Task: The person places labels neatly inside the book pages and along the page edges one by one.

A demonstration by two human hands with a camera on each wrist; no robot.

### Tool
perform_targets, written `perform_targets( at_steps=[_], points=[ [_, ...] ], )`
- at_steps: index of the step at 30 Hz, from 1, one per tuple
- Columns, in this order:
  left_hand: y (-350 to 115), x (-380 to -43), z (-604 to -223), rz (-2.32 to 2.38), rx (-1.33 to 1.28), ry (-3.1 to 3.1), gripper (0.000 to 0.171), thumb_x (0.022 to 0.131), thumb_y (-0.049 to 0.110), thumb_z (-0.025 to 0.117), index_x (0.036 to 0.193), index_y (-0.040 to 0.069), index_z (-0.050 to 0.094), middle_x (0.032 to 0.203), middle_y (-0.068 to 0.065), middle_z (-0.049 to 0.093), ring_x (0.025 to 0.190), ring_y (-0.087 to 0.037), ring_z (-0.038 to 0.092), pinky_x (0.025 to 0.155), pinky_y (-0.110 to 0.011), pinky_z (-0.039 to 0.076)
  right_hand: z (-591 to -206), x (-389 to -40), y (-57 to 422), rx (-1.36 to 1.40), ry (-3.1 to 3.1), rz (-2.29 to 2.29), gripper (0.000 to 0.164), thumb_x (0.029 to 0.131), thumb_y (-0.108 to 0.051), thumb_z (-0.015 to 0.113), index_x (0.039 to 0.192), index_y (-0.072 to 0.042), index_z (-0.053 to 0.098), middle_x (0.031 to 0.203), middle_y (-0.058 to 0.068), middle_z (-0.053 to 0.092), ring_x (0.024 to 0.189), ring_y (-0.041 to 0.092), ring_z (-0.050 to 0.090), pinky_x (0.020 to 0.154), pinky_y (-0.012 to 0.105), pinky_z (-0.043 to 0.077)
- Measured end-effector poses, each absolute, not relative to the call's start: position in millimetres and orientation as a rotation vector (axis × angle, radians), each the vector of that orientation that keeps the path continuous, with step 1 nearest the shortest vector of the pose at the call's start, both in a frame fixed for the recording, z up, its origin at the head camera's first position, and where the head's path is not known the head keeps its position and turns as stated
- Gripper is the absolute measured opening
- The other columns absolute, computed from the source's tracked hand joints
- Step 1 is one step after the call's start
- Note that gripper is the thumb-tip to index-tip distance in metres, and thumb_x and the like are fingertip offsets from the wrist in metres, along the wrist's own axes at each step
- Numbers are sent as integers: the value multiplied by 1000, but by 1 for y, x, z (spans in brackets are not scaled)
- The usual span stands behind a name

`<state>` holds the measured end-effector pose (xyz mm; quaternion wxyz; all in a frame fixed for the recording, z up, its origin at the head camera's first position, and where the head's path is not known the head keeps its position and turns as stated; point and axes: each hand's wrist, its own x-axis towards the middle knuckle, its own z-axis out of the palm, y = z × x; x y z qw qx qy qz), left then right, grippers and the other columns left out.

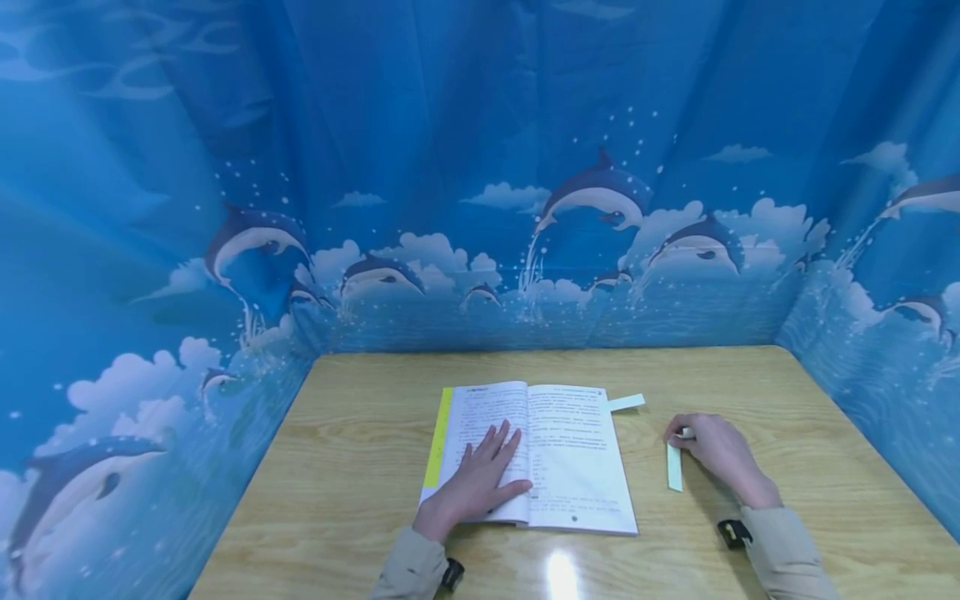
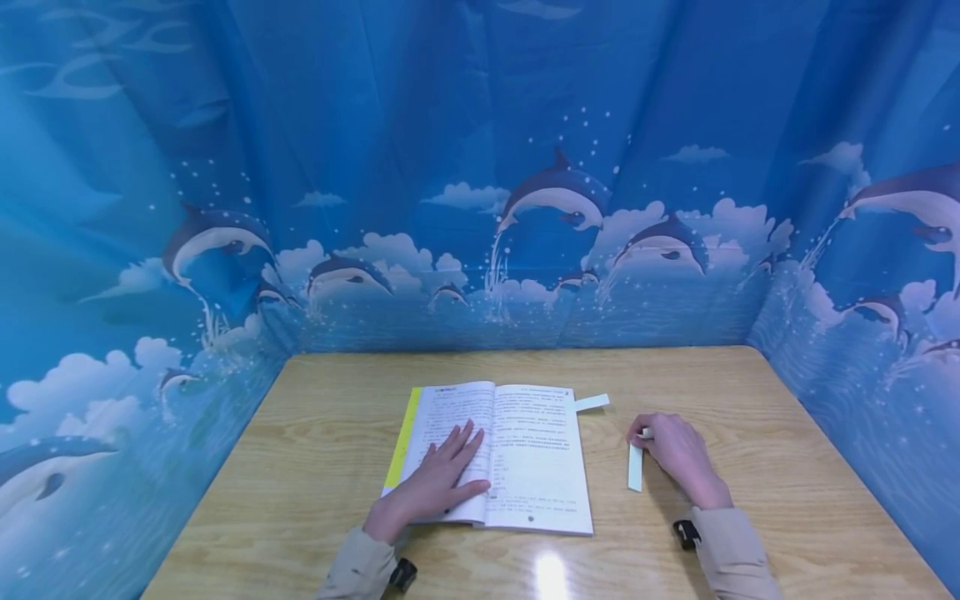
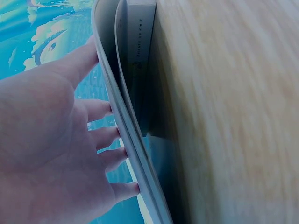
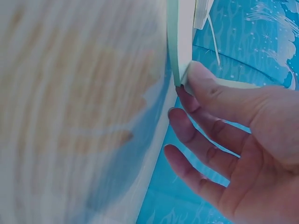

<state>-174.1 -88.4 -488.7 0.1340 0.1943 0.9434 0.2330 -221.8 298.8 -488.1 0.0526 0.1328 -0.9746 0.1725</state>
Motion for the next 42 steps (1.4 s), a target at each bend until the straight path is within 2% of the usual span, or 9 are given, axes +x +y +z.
perform_targets(
  at_steps=[6, 16, 19, 28, 32, 36, 42],
  points=[
    [-88, -174, -488, 675, 557, 2731, 80, 101, 56, 52, 163, 16, 22, 171, -7, 8, 157, -29, 8, 123, -63, 10, -489, -222, 300, 379, -2951, 550, 18, 85, -3, 77, 78, -18, 73, 83, 4, 74, 68, 15, 59, 59, 39, 50],
    [-89, -174, -488, 685, 563, 2716, 80, 101, 57, 51, 163, 17, 22, 171, -7, 7, 157, -29, 7, 123, -63, 10, -489, -221, 300, 357, -2985, 572, 13, 88, 2, 72, 84, -10, 71, 76, 2, 68, 61, 14, 47, 55, 31, 40],
    [-89, -174, -488, 686, 562, 2715, 80, 101, 57, 51, 163, 17, 21, 171, -7, 7, 157, -28, 7, 123, -63, 10, -490, -222, 300, 356, -2997, 569, 14, 89, 5, 70, 85, -8, 70, 76, 3, 68, 62, 15, 47, 55, 31, 41],
    [-89, -174, -488, 685, 581, 2728, 79, 101, 56, 52, 163, 16, 22, 171, -8, 8, 157, -29, 8, 123, -63, 11, -490, -221, 301, 382, -2954, 566, 22, 88, 9, 66, 82, -13, 66, 77, 1, 67, 64, 15, 50, 57, 35, 45],
    [-89, -174, -488, 689, 590, 2738, 79, 101, 55, 53, 163, 15, 23, 170, -9, 8, 156, -31, 9, 122, -64, 11, -490, -221, 303, 379, -2895, 570, 17, 87, 4, 71, 83, -13, 68, 79, 5, 71, 64, 19, 59, 55, 40, 49],
    [-89, -173, -488, 688, 585, 2738, 79, 101, 55, 52, 163, 15, 22, 170, -9, 8, 156, -31, 9, 122, -63, 11, -488, -221, 304, 345, -2846, 580, 11, 86, -5, 77, 84, -14, 72, 84, 8, 74, 67, 23, 65, 53, 39, 49],
    [-89, -173, -488, 694, 582, 2734, 80, 101, 56, 52, 163, 15, 22, 170, -9, 8, 156, -31, 9, 122, -63, 11, -483, -220, 303, 322, -2808, 589, 10, 80, -9, 84, 86, -14, 78, 83, 6, 69, 69, 21, 63, 53, 33, 49]
  ],
)
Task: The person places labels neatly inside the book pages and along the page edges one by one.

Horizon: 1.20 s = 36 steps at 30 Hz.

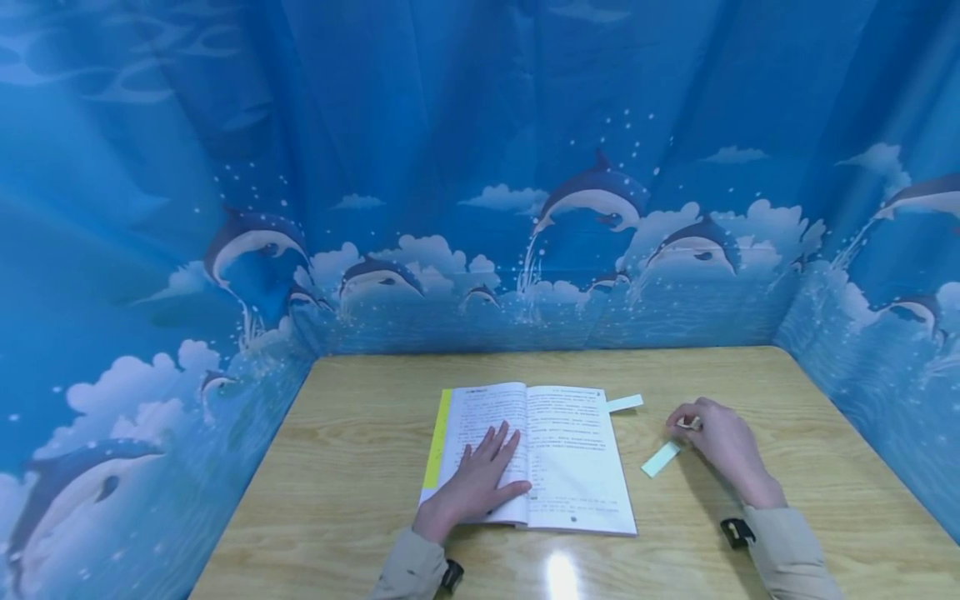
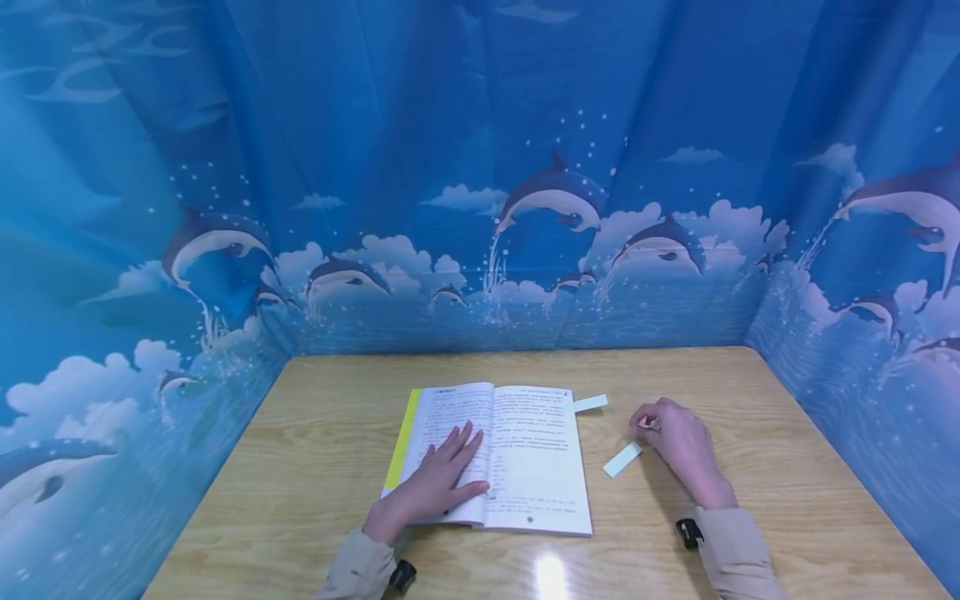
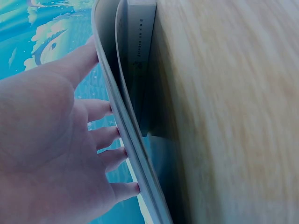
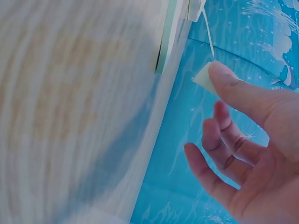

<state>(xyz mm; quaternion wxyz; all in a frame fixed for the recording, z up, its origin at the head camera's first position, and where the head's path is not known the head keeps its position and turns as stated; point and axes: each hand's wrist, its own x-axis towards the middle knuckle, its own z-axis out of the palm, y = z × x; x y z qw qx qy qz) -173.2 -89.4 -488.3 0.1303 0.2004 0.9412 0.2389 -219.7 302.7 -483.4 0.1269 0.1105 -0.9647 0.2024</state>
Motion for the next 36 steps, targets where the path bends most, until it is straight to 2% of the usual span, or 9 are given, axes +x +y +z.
perform_targets(
  at_steps=[5, 10, 18, 22, 26, 30, 36],
  points=[
    [-89, -173, -488, 690, 584, 2737, 80, 101, 56, 52, 163, 15, 22, 170, -9, 8, 156, -31, 9, 122, -63, 11, -482, -218, 301, 334, -2810, 578, 10, 81, -12, 84, 88, -14, 79, 81, 4, 65, 65, 16, 56, 49, 28, 41],
    [-89, -173, -488, 687, 577, 2736, 80, 101, 56, 52, 163, 15, 22, 170, -9, 8, 156, -30, 9, 122, -63, 11, -481, -218, 300, 353, -2803, 588, 9, 81, -16, 84, 89, -15, 80, 83, 4, 69, 65, 14, 57, 50, 28, 42],
    [-90, -173, -490, 687, 585, 2737, 80, 101, 57, 51, 163, 15, 22, 170, -8, 8, 156, -30, 8, 123, -63, 11, -477, -218, 293, 324, -2809, 640, 10, 85, -23, 82, 93, -17, 81, 94, 7, 78, 49, 8, 35, 44, 27, 28],
    [-90, -174, -490, 687, 587, 2736, 80, 101, 56, 51, 163, 15, 22, 170, -8, 8, 156, -30, 8, 123, -63, 11, -476, -217, 289, 292, -2832, 690, 15, 89, -26, 79, 99, -15, 81, 78, 2, 75, 43, 8, 40, 44, 27, 30],
    [-90, -174, -490, 686, 584, 2733, 79, 101, 56, 51, 163, 16, 21, 171, -8, 7, 156, -30, 8, 123, -62, 10, -475, -217, 285, 285, -2849, 735, 17, 91, -25, 77, 102, -13, 80, 58, -6, 64, 43, 9, 50, 46, 26, 34],
    [-90, -173, -490, 687, 578, 2730, 79, 101, 56, 51, 163, 16, 21, 171, -8, 7, 157, -29, 8, 123, -62, 10, -475, -218, 281, 282, -2850, 782, 16, 90, -22, 78, 102, -11, 80, 58, -6, 66, 51, 8, 58, 50, 26, 38],
    [-90, -174, -491, 687, 580, 2732, 79, 101, 56, 51, 163, 16, 21, 171, -7, 7, 157, -29, 7, 123, -62, 10, -477, -219, 272, 217, -2862, 871, 23, 90, -26, 78, 104, -8, 79, 74, -1, 73, 54, 10, 47, 54, 26, 36]
  ],
)
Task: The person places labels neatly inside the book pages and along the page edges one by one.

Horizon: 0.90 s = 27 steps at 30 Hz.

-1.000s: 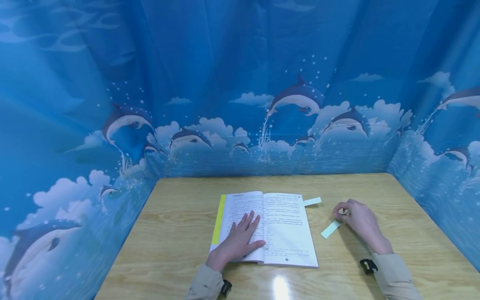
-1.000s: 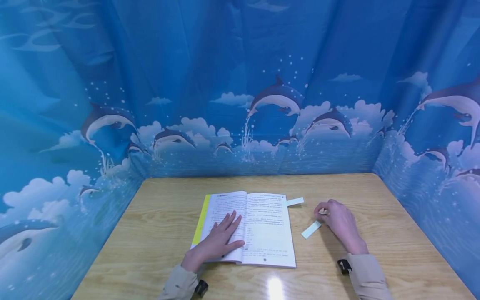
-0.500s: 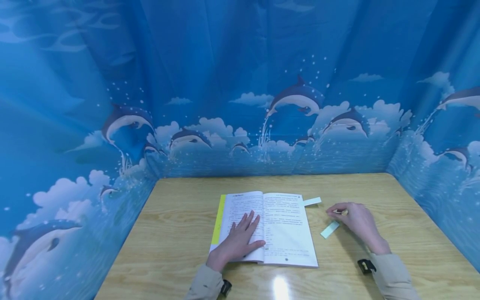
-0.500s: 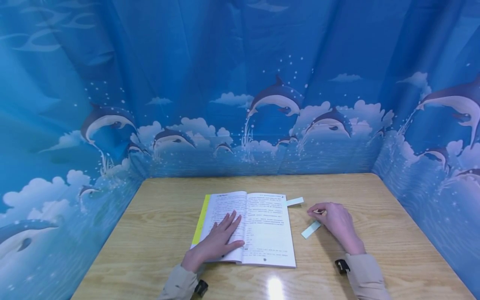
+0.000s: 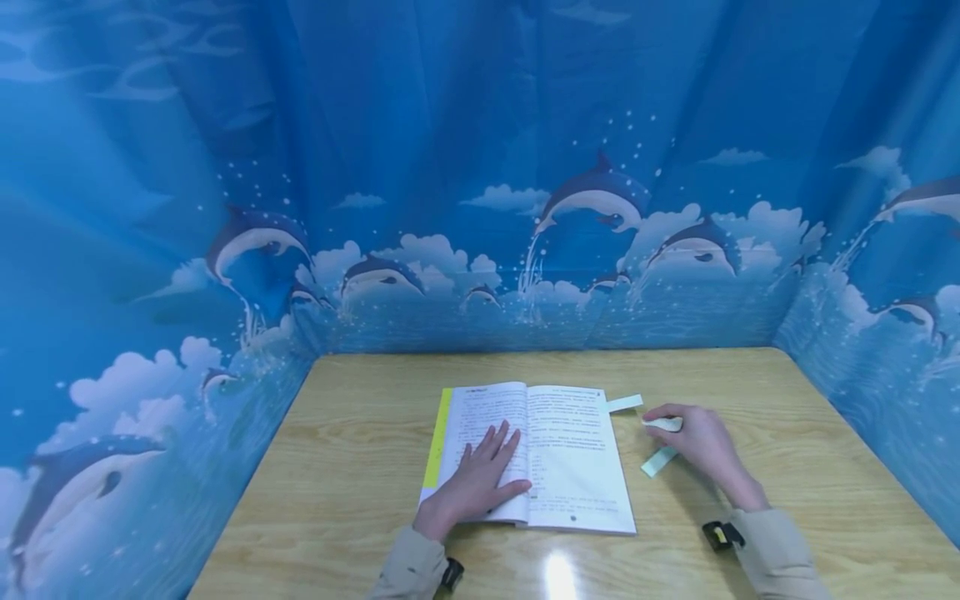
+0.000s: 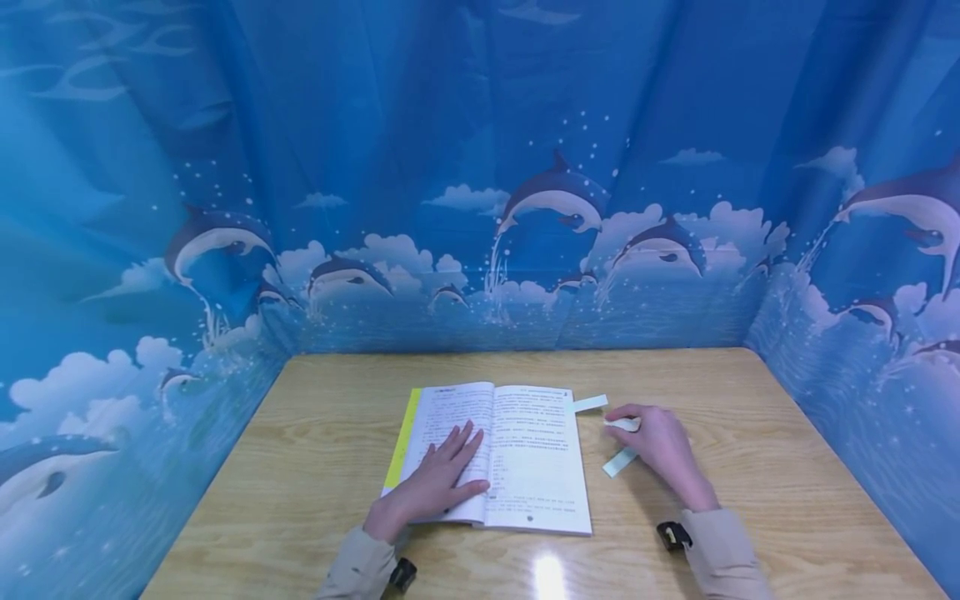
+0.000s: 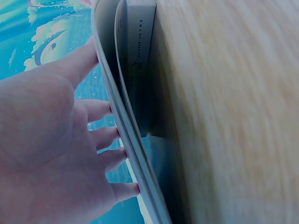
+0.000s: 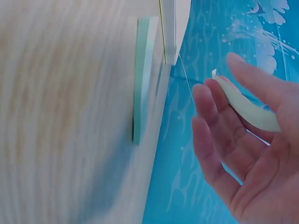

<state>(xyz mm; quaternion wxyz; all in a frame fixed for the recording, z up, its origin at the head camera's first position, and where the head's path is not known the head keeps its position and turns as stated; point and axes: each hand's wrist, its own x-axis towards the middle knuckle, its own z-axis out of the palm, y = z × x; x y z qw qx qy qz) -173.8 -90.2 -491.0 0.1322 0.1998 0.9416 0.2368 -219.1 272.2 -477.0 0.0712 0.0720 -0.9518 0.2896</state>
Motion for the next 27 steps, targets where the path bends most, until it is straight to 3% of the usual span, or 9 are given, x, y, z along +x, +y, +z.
perform_targets(
  at_steps=[8, 14, 18, 25, 27],
  points=[
    [-90, -175, -491, 682, 582, 2736, 80, 101, 57, 50, 163, 16, 21, 171, -7, 7, 157, -29, 7, 123, -62, 10, -480, -223, 258, 261, -2785, 912, 26, 90, -21, 78, 112, -8, 75, 81, 4, 74, 61, 9, 59, 66, 35, 48],
    [-90, -175, -491, 684, 593, 2738, 79, 102, 55, 51, 163, 16, 21, 171, -8, 8, 157, -30, 8, 123, -63, 10, -480, -230, 247, 235, -2830, 940, 20, 90, -25, 77, 102, -9, 76, 72, -3, 69, 61, 10, 55, 66, 32, 44],
    [-90, -175, -490, 687, 595, 2739, 79, 102, 55, 51, 163, 15, 22, 171, -9, 8, 157, -30, 8, 123, -63, 10, -480, -234, 240, 218, -2851, 985, 18, 90, -25, 78, 99, -9, 76, 67, 0, 67, 57, 12, 56, 62, 31, 41],
    [-90, -175, -490, 687, 595, 2734, 79, 102, 55, 51, 163, 15, 22, 171, -9, 8, 156, -30, 8, 122, -64, 11, -484, -238, 230, 145, -2934, 1032, 20, 89, -24, 78, 100, -8, 76, 88, 7, 75, 55, 16, 61, 60, 30, 44],
    [-90, -174, -490, 686, 595, 2733, 79, 102, 55, 51, 163, 15, 22, 171, -9, 8, 156, -30, 8, 122, -63, 11, -484, -239, 228, 102, -2971, 1052, 21, 89, -24, 78, 101, -7, 76, 86, 7, 74, 55, 16, 61, 59, 30, 45]
  ],
)
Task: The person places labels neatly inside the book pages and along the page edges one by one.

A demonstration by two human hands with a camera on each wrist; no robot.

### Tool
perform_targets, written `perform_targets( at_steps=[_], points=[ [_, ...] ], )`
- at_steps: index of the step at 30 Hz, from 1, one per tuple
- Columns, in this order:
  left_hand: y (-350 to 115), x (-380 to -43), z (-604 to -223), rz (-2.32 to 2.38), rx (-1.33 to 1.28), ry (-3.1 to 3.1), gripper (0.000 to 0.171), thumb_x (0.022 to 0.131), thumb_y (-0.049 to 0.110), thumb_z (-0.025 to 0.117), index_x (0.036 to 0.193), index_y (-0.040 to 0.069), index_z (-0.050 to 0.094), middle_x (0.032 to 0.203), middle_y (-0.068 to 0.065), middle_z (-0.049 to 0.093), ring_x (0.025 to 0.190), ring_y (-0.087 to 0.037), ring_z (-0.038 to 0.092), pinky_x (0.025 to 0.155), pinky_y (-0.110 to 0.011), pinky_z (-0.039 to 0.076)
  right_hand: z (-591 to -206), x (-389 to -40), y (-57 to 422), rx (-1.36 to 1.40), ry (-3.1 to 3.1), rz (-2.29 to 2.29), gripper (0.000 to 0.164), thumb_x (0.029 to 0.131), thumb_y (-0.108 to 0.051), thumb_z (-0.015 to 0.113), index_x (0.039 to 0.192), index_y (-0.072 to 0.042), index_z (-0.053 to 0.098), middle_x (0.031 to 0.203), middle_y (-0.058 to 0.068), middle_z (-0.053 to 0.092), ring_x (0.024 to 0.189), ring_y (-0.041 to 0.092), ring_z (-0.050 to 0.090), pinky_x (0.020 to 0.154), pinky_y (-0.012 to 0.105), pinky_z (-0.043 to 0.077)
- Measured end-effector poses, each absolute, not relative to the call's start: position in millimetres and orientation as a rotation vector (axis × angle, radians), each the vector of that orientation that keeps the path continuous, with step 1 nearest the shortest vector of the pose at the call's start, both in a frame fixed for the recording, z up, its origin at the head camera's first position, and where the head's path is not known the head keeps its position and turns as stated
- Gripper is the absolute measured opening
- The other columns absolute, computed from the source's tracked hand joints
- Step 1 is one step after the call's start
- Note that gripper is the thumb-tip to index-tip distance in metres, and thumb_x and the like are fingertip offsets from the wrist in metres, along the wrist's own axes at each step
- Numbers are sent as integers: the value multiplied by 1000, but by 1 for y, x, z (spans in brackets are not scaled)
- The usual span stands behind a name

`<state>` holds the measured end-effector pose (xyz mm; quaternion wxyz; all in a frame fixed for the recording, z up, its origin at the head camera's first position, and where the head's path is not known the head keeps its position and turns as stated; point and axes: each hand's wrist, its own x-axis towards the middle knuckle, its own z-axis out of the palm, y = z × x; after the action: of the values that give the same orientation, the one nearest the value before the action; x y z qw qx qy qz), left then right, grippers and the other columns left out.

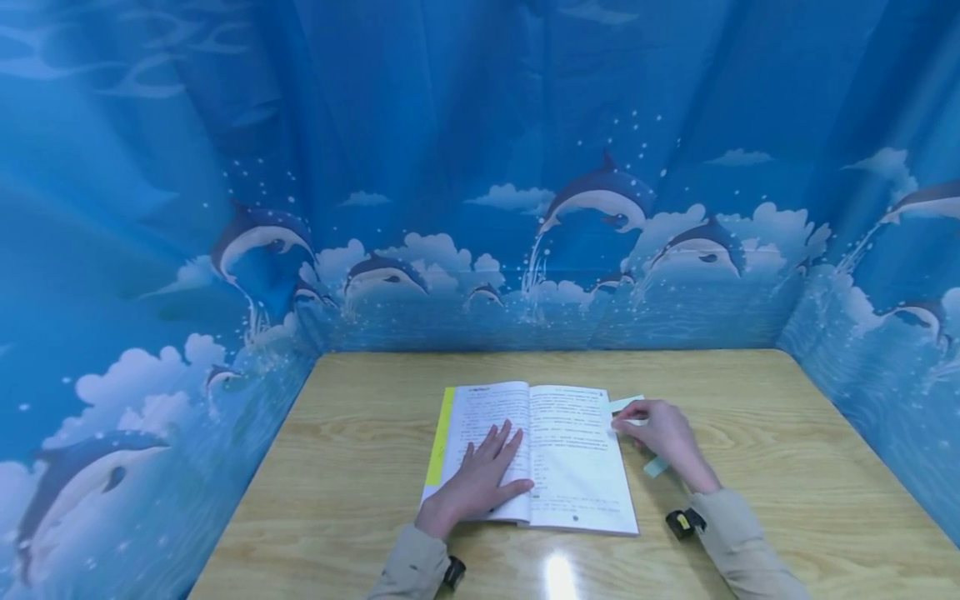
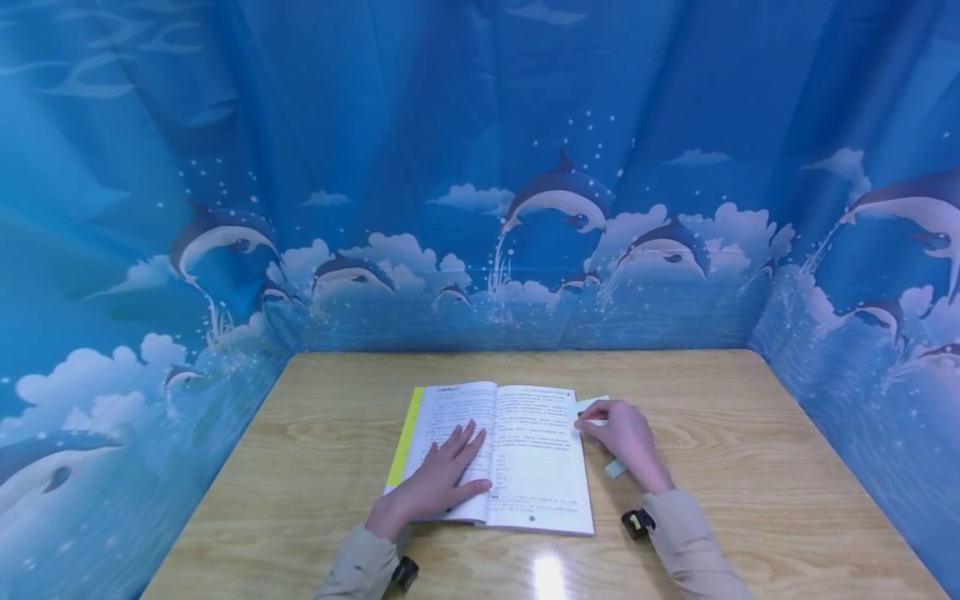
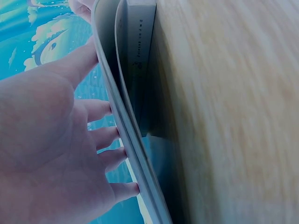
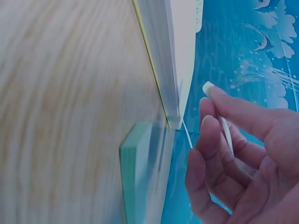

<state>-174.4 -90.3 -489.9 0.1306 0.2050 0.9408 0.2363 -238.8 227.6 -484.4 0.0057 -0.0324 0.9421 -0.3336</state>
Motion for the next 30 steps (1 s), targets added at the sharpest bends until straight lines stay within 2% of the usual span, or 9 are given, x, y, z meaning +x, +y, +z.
perform_targets(
  at_steps=[6, 15, 25, 30],
  points=[
    [-90, -175, -490, 682, 598, 2733, 79, 102, 55, 51, 163, 15, 22, 170, -9, 8, 156, -30, 9, 122, -63, 12, -488, -242, 223, -28, 2890, -1035, 23, 87, -24, 79, 103, -7, 76, 70, -1, 67, 51, 15, 57, 57, 30, 43],
    [-91, -175, -491, 684, 597, 2729, 79, 102, 55, 51, 163, 16, 21, 171, -8, 8, 157, -30, 8, 123, -63, 11, -492, -246, 220, -29, 2914, -953, 24, 86, -23, 81, 101, -5, 78, 62, 0, 61, 50, 13, 53, 53, 29, 40],
    [-91, -175, -492, 675, 600, 2736, 79, 102, 56, 51, 163, 16, 21, 171, -8, 8, 156, -30, 9, 123, -63, 12, -490, -246, 218, -20, 2922, -867, 22, 85, -23, 82, 98, -6, 76, 71, -1, 65, 55, 14, 55, 55, 28, 40],
    [-91, -175, -492, 671, 600, 2742, 79, 101, 56, 51, 163, 15, 22, 170, -9, 9, 156, -30, 9, 122, -63, 12, -489, -248, 218, -54, 2918, -835, 20, 89, -27, 77, 94, -8, 71, 80, 2, 67, 64, 17, 55, 60, 30, 39]
  ],
)
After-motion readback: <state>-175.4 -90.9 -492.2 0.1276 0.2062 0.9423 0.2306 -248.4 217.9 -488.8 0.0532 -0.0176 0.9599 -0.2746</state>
